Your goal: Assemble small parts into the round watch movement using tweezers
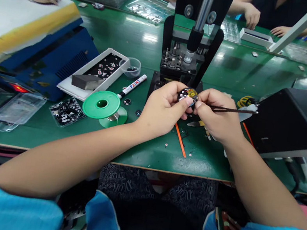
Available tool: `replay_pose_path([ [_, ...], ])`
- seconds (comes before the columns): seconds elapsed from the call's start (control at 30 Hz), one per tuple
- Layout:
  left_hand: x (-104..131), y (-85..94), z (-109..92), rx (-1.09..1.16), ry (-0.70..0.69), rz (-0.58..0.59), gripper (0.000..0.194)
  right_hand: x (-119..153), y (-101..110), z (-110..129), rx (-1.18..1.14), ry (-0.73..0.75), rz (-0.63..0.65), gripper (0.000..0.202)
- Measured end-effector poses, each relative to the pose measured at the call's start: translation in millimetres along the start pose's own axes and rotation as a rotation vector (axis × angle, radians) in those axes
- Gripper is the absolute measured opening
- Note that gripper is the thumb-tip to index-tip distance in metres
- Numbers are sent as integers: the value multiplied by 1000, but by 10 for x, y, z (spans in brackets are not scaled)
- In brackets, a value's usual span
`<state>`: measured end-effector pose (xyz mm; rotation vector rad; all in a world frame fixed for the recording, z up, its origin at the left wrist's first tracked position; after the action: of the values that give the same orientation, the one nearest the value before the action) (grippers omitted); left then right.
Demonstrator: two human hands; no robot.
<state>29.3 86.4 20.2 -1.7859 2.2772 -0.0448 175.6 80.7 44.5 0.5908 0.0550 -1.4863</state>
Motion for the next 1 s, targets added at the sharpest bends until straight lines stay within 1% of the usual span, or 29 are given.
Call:
replay_pose_path([
  [0.13, 10, 8, 22, -65, 9, -20, 16, 5, -17, -44, 12, -18, -2, 13],
  [0.2, 25, 26, 9, -148, -37, -36, 13, 9, -10, -61, 41, -24, -17, 12],
  [0.33, 76, 53, -40, -368, -172, -62, 7, 25, -6, -72, 103, -37, -38, 11],
  [0.43, 101, 47, -42, -457, -206, -54, 6, 37, -2, -36, 154, -2, -59, 12],
  [0.5, 98, 43, -53, -457, -207, -54, 6, 37, 0, -28, 167, 16, -72, 13],
  [0.57, 68, 51, -35, -377, -153, -58, 7, 28, 3, -62, 135, -6, -79, 12],
  [0.67, 4, 41, 51, -153, 9, -42, 12, 10, 3, -159, 37, -83, -73, 8],
  [0.73, -24, 30, 92, -42, 97, -40, 13, 1, -2, -194, -30, -111, -62, 7],
  [0.87, -37, 40, 126, 25, 193, -65, 12, -5, 2, -214, -149, -144, -53, 7],
  [1.0, -32, 47, 132, 21, 218, -74, 11, -2, 2, -210, -198, -167, -40, 6],
])
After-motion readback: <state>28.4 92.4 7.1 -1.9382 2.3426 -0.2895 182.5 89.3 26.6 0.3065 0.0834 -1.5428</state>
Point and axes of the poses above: each hand's wrist, its own x-axis away from the middle knuckle, its own y-axis out of the back of the hand, z = x × y, the point moved 9 cm from there along -x, towards the middle knuckle, and after that the axes turned 3 degrees about -z, right-handed, at the moved point
